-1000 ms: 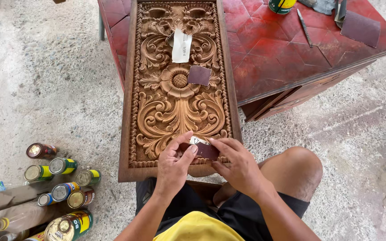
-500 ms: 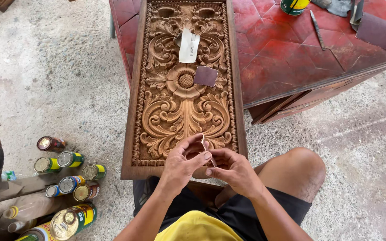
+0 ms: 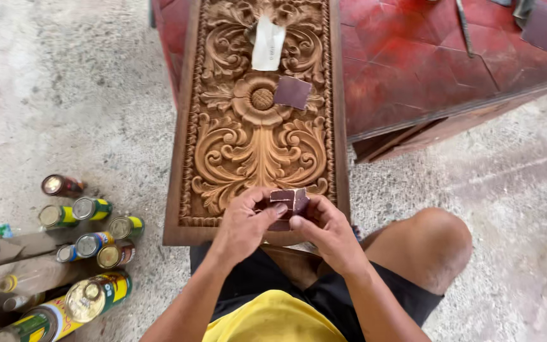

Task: The person sits on the floor with a carved wooden decorative panel resting on their lap and sands its recessed surfaces by hand using a small piece of sandpaper, working over the floral relief details and repositioning the panel as they go.

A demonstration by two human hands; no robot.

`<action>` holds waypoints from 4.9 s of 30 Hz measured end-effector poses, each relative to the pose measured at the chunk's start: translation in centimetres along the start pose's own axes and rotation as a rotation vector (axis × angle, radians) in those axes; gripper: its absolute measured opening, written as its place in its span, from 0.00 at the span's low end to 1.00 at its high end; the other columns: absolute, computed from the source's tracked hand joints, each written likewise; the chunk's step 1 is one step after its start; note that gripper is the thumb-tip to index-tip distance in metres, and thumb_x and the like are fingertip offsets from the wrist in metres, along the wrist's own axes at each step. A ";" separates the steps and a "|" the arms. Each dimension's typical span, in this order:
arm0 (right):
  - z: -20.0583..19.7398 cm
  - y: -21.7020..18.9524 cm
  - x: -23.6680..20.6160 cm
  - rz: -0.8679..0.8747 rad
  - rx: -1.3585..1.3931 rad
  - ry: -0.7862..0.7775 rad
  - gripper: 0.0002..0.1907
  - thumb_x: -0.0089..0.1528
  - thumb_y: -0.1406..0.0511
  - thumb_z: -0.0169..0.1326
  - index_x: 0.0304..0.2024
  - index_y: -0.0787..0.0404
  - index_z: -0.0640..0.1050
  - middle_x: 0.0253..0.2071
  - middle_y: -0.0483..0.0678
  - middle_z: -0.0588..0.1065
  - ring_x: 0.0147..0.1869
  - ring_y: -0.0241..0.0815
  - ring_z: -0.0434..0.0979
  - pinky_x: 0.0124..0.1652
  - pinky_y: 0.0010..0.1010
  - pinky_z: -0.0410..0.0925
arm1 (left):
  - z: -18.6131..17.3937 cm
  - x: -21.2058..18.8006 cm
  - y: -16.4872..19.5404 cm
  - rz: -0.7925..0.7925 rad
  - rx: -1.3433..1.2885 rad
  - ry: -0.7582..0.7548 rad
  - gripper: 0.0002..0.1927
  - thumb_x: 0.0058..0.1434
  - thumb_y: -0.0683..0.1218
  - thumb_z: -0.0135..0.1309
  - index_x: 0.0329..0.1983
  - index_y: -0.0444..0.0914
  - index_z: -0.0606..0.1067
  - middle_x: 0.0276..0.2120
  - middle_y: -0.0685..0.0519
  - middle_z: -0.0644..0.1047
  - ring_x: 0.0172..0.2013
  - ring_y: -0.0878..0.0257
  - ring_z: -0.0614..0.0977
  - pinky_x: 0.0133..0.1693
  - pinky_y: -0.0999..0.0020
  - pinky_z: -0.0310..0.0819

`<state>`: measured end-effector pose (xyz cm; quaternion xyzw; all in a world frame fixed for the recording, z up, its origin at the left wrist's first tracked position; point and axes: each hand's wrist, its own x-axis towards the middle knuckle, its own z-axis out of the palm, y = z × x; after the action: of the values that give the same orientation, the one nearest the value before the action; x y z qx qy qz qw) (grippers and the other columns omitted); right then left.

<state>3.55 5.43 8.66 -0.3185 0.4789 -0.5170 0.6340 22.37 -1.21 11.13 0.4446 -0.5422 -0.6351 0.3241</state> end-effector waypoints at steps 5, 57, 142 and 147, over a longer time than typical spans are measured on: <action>-0.3 -1.5 0.3 -0.105 0.188 0.080 0.12 0.69 0.73 0.56 0.52 0.70 0.71 0.48 0.53 0.77 0.51 0.41 0.77 0.51 0.35 0.73 | -0.1 0.7 1.3 -0.144 -0.257 -0.162 0.17 0.62 0.40 0.57 0.54 0.33 0.76 0.42 0.53 0.81 0.40 0.69 0.81 0.44 0.72 0.79; -1.4 7.9 -5.5 0.185 -0.156 0.111 0.14 0.62 0.72 0.62 0.50 0.68 0.79 0.40 0.43 0.79 0.43 0.29 0.76 0.44 0.23 0.72 | 3.2 -4.7 -6.7 -0.175 -0.047 0.021 0.08 0.60 0.42 0.62 0.39 0.31 0.82 0.34 0.56 0.81 0.35 0.73 0.79 0.38 0.77 0.75; -12.5 2.6 7.7 -0.114 -0.626 0.495 0.28 0.64 0.54 0.58 0.60 0.60 0.67 0.53 0.59 0.77 0.57 0.58 0.79 0.53 0.43 0.70 | 6.1 12.7 -3.3 0.259 1.055 0.044 0.12 0.59 0.49 0.63 0.32 0.34 0.79 0.33 0.46 0.82 0.33 0.50 0.83 0.39 0.56 0.75; -12.3 2.8 7.8 -0.156 -0.626 0.502 0.28 0.65 0.55 0.58 0.60 0.59 0.66 0.52 0.59 0.77 0.53 0.57 0.80 0.51 0.43 0.71 | 5.4 12.6 -2.7 0.185 0.996 -0.023 0.10 0.60 0.48 0.62 0.35 0.35 0.80 0.32 0.46 0.82 0.32 0.51 0.83 0.38 0.57 0.76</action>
<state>-6.97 -0.15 -0.20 -0.3953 0.7274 -0.4546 0.3287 12.64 -9.71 5.89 0.4884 -0.8200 -0.2728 0.1216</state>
